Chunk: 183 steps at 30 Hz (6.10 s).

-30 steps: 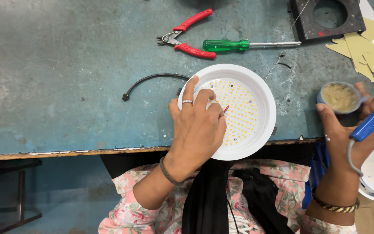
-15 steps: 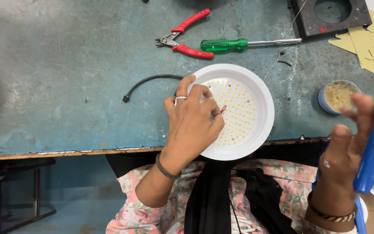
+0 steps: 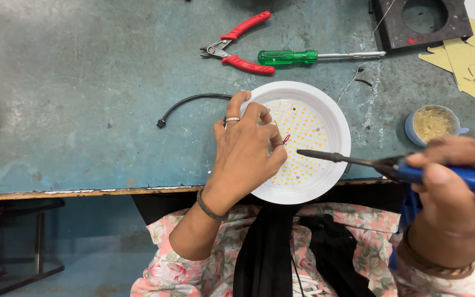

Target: The person solders wires to an LED panel using a soldering iron and solder paste. They repeatedly apply solder to connection points on the panel, then attach and secure wires to the panel.

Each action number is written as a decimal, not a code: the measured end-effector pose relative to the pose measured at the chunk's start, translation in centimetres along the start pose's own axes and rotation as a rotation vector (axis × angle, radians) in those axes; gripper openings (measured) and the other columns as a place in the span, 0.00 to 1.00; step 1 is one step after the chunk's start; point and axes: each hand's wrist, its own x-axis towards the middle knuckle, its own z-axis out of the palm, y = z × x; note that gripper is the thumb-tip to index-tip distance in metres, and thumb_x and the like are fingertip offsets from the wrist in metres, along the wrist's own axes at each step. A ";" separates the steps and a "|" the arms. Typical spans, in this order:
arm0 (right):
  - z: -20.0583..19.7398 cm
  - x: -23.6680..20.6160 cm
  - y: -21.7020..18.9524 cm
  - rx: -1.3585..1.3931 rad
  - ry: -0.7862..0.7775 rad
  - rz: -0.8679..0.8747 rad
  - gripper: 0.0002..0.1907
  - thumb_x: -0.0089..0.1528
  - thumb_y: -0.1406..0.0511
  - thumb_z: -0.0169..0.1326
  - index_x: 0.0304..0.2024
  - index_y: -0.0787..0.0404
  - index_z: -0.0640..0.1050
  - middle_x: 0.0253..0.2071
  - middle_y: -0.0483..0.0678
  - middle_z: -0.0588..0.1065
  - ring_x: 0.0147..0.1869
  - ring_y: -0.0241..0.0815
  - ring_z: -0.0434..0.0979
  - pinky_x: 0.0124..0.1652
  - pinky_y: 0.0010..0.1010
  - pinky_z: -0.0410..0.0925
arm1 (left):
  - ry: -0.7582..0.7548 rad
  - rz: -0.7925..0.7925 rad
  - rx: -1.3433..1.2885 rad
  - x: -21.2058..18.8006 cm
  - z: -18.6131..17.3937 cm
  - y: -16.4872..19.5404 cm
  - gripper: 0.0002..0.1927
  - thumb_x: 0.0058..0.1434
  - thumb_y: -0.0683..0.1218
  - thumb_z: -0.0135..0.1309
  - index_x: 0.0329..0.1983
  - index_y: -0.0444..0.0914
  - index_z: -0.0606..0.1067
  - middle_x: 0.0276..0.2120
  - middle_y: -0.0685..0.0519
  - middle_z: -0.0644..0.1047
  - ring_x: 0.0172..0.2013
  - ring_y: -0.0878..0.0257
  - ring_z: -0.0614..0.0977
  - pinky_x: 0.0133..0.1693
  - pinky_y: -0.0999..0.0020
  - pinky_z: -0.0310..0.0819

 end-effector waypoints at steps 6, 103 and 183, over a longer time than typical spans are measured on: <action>4.4 4.7 -4.4 -0.289 -0.216 -0.013 0.12 0.67 0.67 0.59 0.34 0.72 0.78 0.31 0.54 0.78 0.28 0.37 0.76 0.32 0.20 0.69 | -0.005 -0.001 -0.014 -0.1 -0.1 -0.2 0.04 0.46 0.46 0.61 0.22 0.42 0.83 0.47 0.50 0.73 0.66 0.40 0.60 0.49 0.33 0.60; -2.7 0.7 0.0 -0.167 0.058 -0.067 0.12 0.74 0.66 0.53 0.39 0.71 0.75 0.37 0.55 0.72 0.30 0.36 0.64 0.31 0.19 0.60 | 0.192 0.151 -0.025 -1.1 0.6 -1.3 0.04 0.51 0.46 0.62 0.27 0.43 0.79 0.49 0.52 0.74 0.69 0.44 0.62 0.52 0.45 0.59; 13.3 -2.3 1.9 0.121 -0.244 0.002 0.40 0.57 0.83 0.43 0.66 0.48 0.52 0.80 0.59 0.50 0.87 0.52 0.43 0.80 0.42 0.49 | -0.433 0.384 0.172 1.7 -4.7 -1.9 0.06 0.40 0.46 0.63 0.23 0.48 0.84 0.46 0.49 0.75 0.68 0.38 0.60 0.59 0.16 0.26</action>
